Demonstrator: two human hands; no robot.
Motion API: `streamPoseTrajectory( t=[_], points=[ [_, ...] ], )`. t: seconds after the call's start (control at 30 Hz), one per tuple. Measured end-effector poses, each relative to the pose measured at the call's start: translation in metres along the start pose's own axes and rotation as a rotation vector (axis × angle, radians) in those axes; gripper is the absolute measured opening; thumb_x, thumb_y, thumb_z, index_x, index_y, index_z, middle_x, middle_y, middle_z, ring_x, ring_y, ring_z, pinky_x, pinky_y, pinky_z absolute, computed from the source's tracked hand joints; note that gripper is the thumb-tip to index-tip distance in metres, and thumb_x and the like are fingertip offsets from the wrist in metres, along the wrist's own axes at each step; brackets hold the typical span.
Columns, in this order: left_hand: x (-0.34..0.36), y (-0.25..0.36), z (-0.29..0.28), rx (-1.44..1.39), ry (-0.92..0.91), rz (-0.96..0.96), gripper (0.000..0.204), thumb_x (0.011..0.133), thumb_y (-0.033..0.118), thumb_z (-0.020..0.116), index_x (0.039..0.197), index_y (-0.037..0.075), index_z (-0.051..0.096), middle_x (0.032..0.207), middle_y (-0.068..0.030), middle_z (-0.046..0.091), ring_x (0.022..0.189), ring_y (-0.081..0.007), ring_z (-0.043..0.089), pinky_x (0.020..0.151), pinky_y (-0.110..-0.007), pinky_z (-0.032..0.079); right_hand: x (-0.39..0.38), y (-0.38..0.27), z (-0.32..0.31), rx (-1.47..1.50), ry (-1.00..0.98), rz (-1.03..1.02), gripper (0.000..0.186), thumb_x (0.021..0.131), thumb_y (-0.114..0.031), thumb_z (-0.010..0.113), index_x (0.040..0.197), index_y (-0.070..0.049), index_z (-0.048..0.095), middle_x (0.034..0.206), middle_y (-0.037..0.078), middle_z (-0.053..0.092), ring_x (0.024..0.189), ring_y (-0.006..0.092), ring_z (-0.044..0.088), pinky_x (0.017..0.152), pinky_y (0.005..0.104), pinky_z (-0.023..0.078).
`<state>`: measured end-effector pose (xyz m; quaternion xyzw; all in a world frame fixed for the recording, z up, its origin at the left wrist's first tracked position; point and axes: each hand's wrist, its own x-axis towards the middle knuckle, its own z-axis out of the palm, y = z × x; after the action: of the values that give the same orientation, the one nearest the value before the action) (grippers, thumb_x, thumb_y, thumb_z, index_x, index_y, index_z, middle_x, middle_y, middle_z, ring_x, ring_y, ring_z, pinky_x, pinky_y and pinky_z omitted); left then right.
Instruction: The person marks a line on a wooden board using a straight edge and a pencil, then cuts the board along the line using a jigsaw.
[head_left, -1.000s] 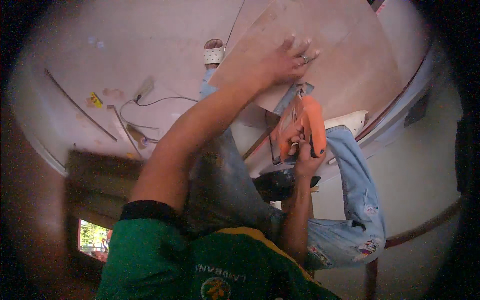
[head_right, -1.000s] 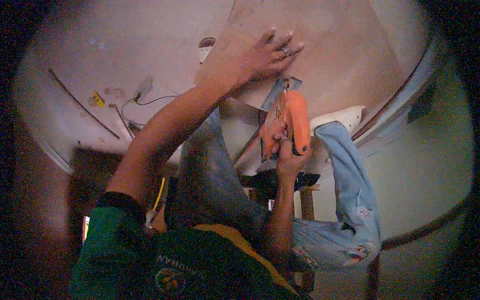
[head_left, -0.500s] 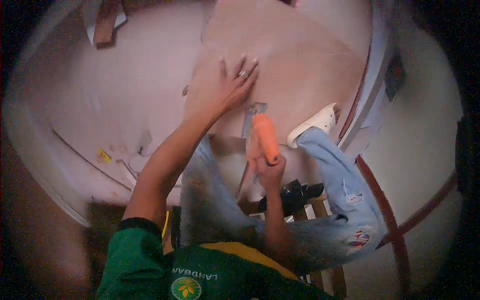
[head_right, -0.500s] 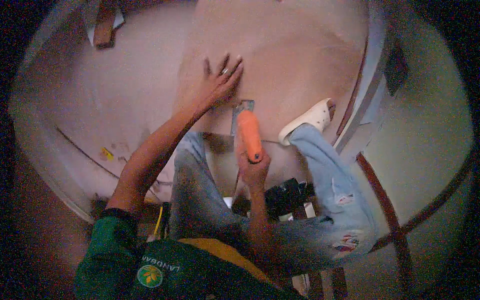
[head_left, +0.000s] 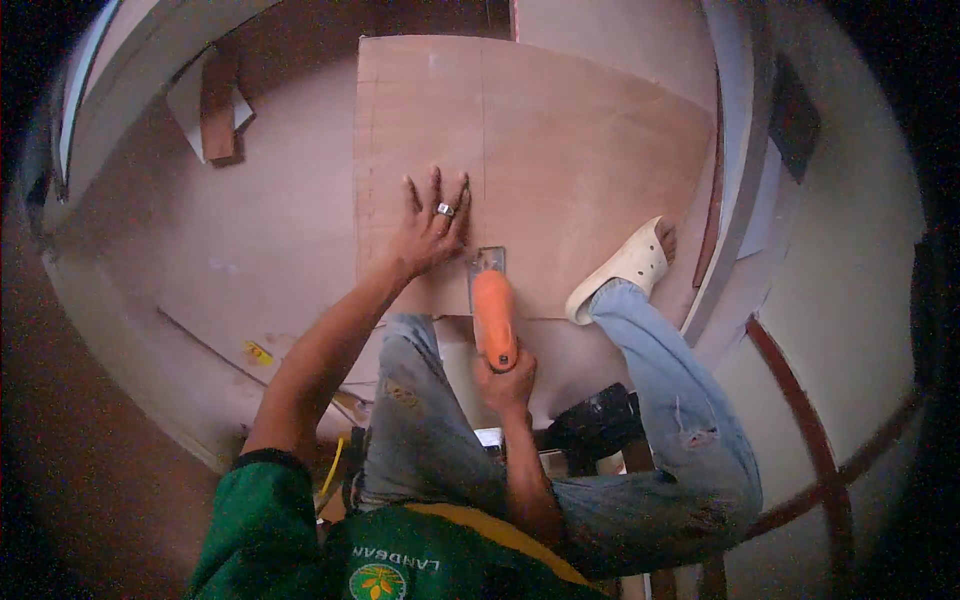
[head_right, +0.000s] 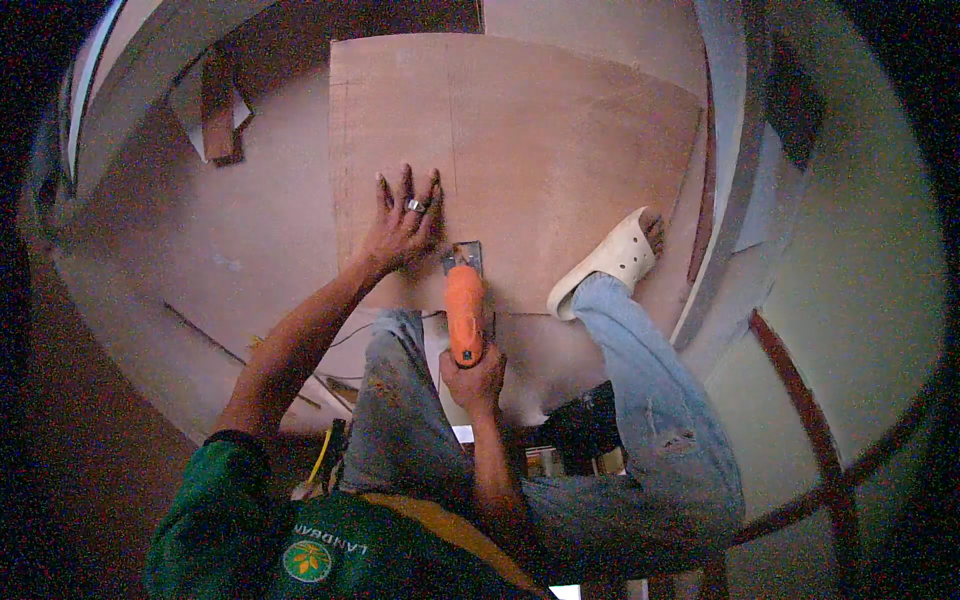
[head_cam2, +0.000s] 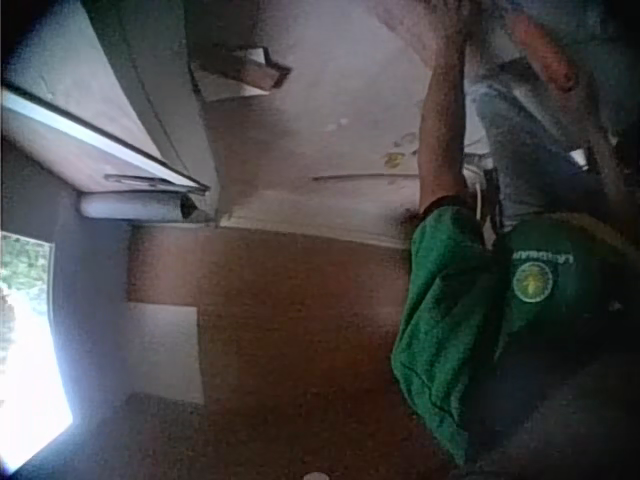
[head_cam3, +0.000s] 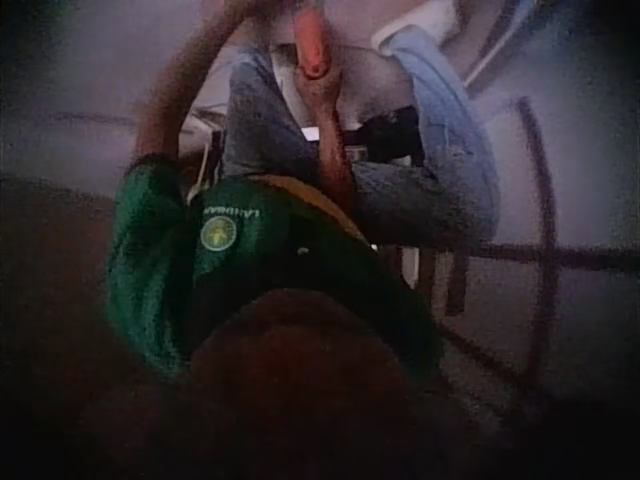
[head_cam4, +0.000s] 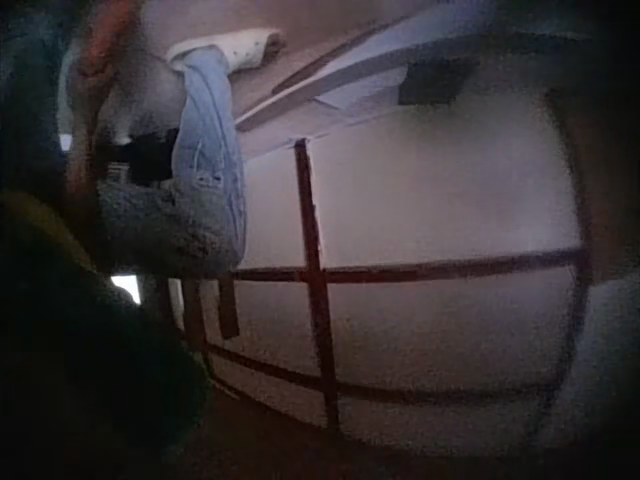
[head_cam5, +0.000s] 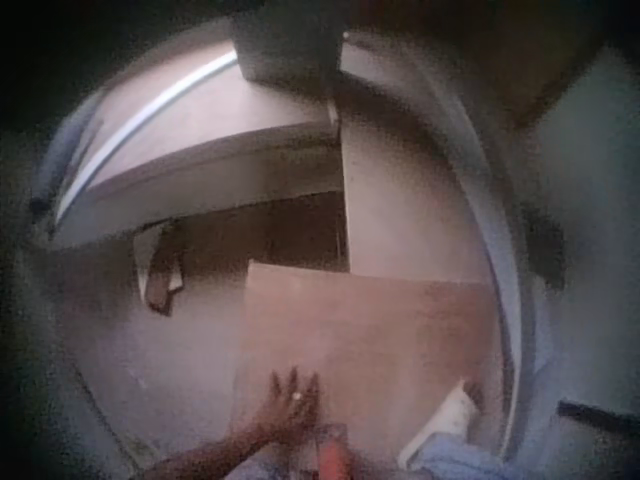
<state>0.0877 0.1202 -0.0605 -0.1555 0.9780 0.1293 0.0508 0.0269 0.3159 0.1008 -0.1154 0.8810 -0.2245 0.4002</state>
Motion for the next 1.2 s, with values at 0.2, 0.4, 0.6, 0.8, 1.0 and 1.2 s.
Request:
streamPoseTrajectory(
  t=[0.2, 0.4, 0.6, 0.8, 1.0, 1.2],
  points=[
    [-0.006, -0.002, -0.001, -0.015, 0.027, -0.001, 0.071, 0.081, 0.038, 0.058, 0.137, -0.003, 0.043, 0.153, -0.0221, 0.025, 0.136, -0.0546, 0.025, 0.096, -0.079, 0.021, 0.002, -0.007, -0.004, 0.022, -0.062, -0.012, 0.032, 0.067, -0.017, 0.071, 0.09, 0.001, 0.059, 0.074, 0.02, 0.064, 0.071, 0.039, 0.066, 0.066, 0.0443, 0.052],
    [-0.001, 0.002, -0.006, -0.003, -0.006, 0.007, 0.068, 0.085, 0.036, 0.053, 0.14, -0.002, 0.039, 0.154, -0.0207, 0.023, 0.137, -0.0526, 0.024, 0.099, -0.077, 0.02, 0.002, -0.005, -0.011, 0.038, -0.074, -0.023, 0.031, 0.066, -0.017, 0.071, 0.089, 0.0, 0.059, 0.069, 0.018, 0.063, 0.066, 0.0378, 0.066, 0.062, 0.0433, 0.052],
    [-0.008, -0.003, -0.01, 0.006, -0.058, -0.012, 0.072, 0.086, 0.04, 0.051, 0.143, -0.001, 0.034, 0.156, -0.0198, 0.019, 0.139, -0.0501, 0.021, 0.101, -0.075, 0.022, 0.001, -0.003, -0.004, 0.056, -0.056, -0.079, 0.028, 0.068, -0.017, 0.069, 0.086, 0.001, 0.058, 0.069, 0.018, 0.061, 0.065, 0.036, 0.063, 0.063, 0.0428, 0.05],
    [-0.006, -0.001, -0.012, -0.034, -0.043, -0.023, 0.08, 0.082, 0.045, 0.056, 0.144, 0.0, 0.033, 0.156, -0.0188, 0.019, 0.14, -0.0497, 0.019, 0.102, -0.075, 0.02, 0.001, 0.002, -0.004, 0.034, -0.037, -0.074, 0.031, 0.066, -0.021, 0.073, 0.085, 0.0, 0.059, 0.07, 0.019, 0.063, 0.066, 0.0404, 0.064, 0.062, 0.0458, 0.05],
    [-0.007, -0.002, -0.013, -0.063, -0.016, -0.031, 0.079, 0.082, 0.046, 0.055, 0.143, 0.0, 0.035, 0.156, -0.0186, 0.02, 0.14, -0.0488, 0.019, 0.104, -0.073, 0.019, 0.002, 0.004, -0.001, 0.02, -0.019, -0.062, 0.03, 0.065, -0.022, 0.074, 0.079, -0.001, 0.059, 0.069, 0.019, 0.061, 0.065, 0.0414, 0.062, 0.062, 0.0471, 0.049],
    [-0.007, -0.001, -0.014, -0.048, -0.023, -0.027, 0.075, 0.085, 0.044, 0.052, 0.142, -0.001, 0.036, 0.156, -0.0183, 0.019, 0.141, -0.0486, 0.019, 0.104, -0.073, 0.019, 0.0, 0.0, -0.002, -0.033, -0.021, -0.028, 0.028, 0.066, -0.019, 0.07, 0.083, 0.0, 0.059, 0.072, 0.019, 0.062, 0.069, 0.0376, 0.063, 0.066, 0.0442, 0.049]
  ],
)
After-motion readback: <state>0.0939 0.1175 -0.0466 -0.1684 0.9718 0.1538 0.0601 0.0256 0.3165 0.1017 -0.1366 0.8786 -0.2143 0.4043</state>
